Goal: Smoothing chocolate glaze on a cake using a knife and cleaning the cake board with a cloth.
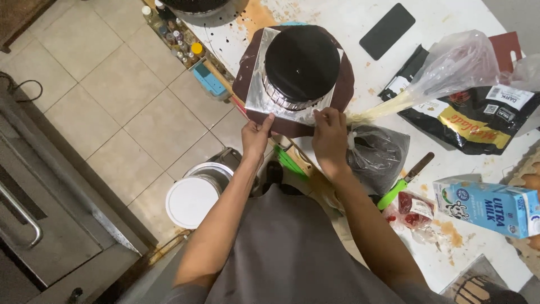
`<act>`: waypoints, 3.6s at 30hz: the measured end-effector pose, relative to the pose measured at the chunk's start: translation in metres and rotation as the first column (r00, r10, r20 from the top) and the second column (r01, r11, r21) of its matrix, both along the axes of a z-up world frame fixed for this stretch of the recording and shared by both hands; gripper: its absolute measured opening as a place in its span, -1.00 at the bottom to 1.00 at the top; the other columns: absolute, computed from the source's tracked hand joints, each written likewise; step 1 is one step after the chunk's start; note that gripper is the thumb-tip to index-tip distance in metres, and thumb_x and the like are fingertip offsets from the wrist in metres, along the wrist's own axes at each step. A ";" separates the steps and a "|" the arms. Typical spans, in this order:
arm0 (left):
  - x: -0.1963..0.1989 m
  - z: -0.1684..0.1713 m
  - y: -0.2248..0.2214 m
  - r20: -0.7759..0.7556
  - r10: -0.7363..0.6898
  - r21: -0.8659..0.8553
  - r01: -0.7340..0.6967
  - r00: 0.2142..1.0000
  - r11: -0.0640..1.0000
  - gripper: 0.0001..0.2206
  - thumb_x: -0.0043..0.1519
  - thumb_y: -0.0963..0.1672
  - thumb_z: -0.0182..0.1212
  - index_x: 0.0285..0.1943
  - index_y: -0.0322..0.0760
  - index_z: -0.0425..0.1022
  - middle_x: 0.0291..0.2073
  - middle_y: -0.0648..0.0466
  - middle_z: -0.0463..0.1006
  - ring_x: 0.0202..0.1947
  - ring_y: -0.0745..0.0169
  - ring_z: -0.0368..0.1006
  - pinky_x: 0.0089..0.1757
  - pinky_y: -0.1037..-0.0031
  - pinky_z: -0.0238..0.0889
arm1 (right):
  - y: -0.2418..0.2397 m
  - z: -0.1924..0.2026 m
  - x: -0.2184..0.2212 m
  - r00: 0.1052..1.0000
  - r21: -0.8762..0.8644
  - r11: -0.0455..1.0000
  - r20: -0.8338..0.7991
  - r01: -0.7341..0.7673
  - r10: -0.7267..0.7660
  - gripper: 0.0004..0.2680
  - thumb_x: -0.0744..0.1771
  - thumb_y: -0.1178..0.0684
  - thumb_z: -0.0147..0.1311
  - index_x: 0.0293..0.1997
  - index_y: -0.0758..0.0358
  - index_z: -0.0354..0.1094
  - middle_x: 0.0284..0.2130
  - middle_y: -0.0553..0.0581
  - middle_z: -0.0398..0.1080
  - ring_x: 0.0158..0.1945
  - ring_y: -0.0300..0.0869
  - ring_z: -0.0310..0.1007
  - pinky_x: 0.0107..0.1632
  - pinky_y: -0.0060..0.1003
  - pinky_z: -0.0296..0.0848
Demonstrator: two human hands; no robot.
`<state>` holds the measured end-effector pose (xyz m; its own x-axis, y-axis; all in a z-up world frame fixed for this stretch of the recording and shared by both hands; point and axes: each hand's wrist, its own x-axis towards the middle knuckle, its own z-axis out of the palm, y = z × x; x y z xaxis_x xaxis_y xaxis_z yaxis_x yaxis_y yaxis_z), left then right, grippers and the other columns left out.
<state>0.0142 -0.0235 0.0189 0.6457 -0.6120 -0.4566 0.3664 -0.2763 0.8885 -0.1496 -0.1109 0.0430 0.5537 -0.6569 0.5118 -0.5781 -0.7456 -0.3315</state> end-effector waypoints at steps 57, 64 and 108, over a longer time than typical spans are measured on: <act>0.015 -0.019 0.025 -0.139 -0.383 -0.084 0.375 0.913 0.923 -0.40 0.20 0.08 0.23 0.28 -0.36 0.25 -0.05 -0.23 0.46 -0.07 -0.07 0.47 -0.05 0.21 0.38 | 0.048 0.092 -0.064 0.899 0.729 0.657 0.399 -0.192 -0.180 -0.84 0.30 0.29 0.04 -0.07 0.32 0.46 -0.30 0.24 0.47 -0.32 -0.15 0.41 -0.22 -0.23 0.42; 0.060 -0.018 0.004 -0.097 -0.071 -0.089 0.063 0.993 0.994 -0.73 0.13 -0.06 0.34 -0.18 -0.36 0.48 -0.52 0.00 0.51 -0.55 0.25 0.50 -0.40 0.47 0.45 | 0.031 0.114 -0.066 0.938 0.661 0.750 0.283 -0.038 -0.202 -0.83 0.31 0.30 0.02 -0.04 0.31 0.45 -0.23 0.26 0.44 -0.25 -0.08 0.42 -0.21 -0.19 0.40; 0.081 0.012 -0.038 0.264 -0.065 -0.086 0.090 0.962 0.992 -0.66 0.19 -0.10 0.24 0.12 -0.29 0.45 -0.23 0.00 0.53 -0.19 0.29 0.37 -0.18 0.43 0.31 | -0.043 0.074 -0.012 0.686 0.361 0.906 -0.718 0.222 0.118 -0.48 0.22 0.07 -0.08 0.37 0.01 0.00 -0.17 0.28 0.47 -0.07 0.12 0.46 0.03 0.11 0.21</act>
